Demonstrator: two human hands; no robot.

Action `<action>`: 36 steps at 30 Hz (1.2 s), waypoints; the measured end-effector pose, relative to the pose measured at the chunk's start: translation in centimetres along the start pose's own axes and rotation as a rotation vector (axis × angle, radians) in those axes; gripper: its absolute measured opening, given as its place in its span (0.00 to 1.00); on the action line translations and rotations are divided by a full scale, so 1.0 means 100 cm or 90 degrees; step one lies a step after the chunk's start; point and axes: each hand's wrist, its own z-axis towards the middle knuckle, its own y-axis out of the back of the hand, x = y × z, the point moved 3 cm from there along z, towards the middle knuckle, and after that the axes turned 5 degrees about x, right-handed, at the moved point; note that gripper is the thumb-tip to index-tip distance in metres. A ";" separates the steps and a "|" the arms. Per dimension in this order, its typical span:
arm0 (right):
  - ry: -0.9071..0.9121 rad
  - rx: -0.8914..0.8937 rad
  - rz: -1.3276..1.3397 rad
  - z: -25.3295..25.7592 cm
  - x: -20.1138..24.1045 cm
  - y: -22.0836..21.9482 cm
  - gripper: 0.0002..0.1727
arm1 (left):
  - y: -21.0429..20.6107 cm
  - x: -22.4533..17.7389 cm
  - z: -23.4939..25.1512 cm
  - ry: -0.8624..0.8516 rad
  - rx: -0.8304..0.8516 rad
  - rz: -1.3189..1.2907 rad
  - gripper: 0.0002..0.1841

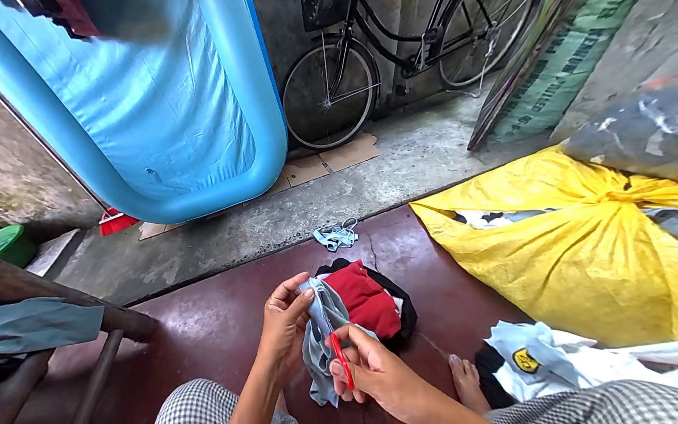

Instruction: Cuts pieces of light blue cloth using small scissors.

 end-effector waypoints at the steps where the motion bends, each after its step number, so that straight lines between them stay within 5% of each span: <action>1: 0.012 0.010 0.004 0.000 0.002 0.001 0.19 | -0.001 -0.001 -0.001 -0.003 0.020 -0.009 0.19; 16: 0.071 0.131 -0.012 0.003 0.013 0.012 0.24 | -0.002 -0.008 -0.007 -0.030 0.141 -0.007 0.31; 30: 0.079 0.055 -0.008 0.001 0.017 0.009 0.20 | -0.005 -0.007 -0.005 -0.075 0.135 0.000 0.34; 36: 0.111 0.101 -0.042 0.003 0.017 0.014 0.28 | -0.007 -0.008 -0.006 -0.064 0.182 0.061 0.38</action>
